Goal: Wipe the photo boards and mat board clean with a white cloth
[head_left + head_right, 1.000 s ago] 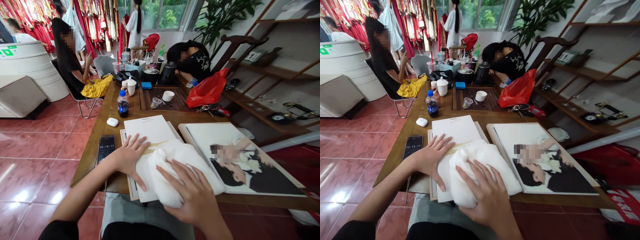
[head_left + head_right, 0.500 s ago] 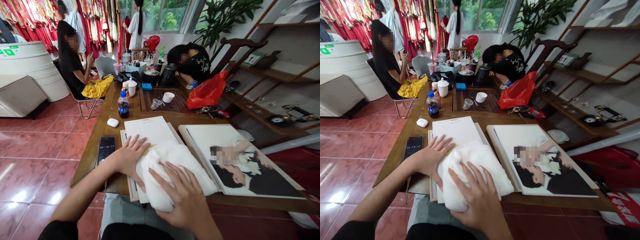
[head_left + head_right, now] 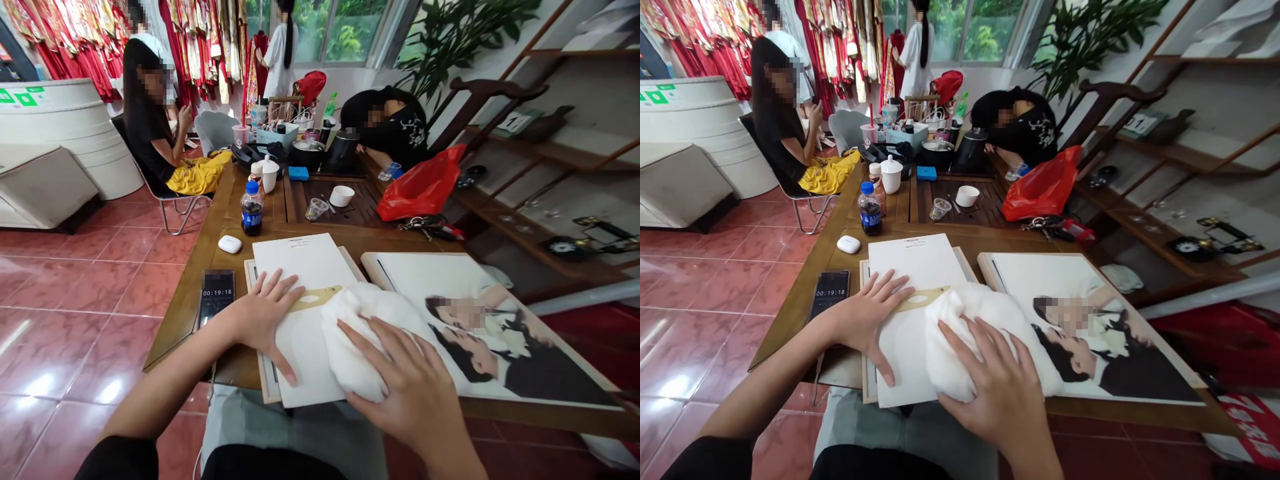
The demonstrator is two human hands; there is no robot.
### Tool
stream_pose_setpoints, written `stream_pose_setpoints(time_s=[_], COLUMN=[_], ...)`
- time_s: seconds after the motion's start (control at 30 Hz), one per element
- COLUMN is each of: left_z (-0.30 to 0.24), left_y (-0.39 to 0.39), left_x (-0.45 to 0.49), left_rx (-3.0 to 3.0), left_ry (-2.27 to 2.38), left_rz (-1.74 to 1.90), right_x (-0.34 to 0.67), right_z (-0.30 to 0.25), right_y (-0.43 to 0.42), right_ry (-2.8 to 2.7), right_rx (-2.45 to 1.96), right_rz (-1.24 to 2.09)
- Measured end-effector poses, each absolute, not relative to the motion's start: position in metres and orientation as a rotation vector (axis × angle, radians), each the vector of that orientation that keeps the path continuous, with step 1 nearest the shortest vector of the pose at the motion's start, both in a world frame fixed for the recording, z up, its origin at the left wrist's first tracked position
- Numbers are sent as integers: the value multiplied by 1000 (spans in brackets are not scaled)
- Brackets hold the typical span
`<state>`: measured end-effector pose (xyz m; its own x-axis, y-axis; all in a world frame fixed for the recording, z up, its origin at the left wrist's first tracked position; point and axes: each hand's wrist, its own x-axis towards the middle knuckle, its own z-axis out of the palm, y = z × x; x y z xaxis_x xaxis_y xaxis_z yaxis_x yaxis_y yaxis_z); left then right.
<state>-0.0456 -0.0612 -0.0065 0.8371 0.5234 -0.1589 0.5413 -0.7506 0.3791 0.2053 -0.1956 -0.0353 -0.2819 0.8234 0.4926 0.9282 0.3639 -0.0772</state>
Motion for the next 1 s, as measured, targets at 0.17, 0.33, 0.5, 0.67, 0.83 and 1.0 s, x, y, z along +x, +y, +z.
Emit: stream_pose_setpoints(time_s=[0.17,0.33,0.5,0.67,0.83,1.0], left_z=[-4,-5,-5,-5,-4,-5], left_y=[-61,-60,-60,-61,-62,-60], left_x=[-44,-44,-45,-45,-45,-44], left_rx=[2592,2611,2610,2596,2594,2605], left_ry=[810,803,803,795,806,814], left_rz=[-71,-83,-66,-68,-63,-86], right_x=[185,167,183,208,202,172], right_z=[-34,-32,-34,-37,-35,-30], right_y=[-196,-195,-194,-194,-195,-194], right_ry=[-2256,-2383,-2322,-2231,-2261,-2328], right_rx=[-1443,-1304,-1347,-1472,-1467,-1338], right_rz=[-269,-258,-238,-293,-295,-278])
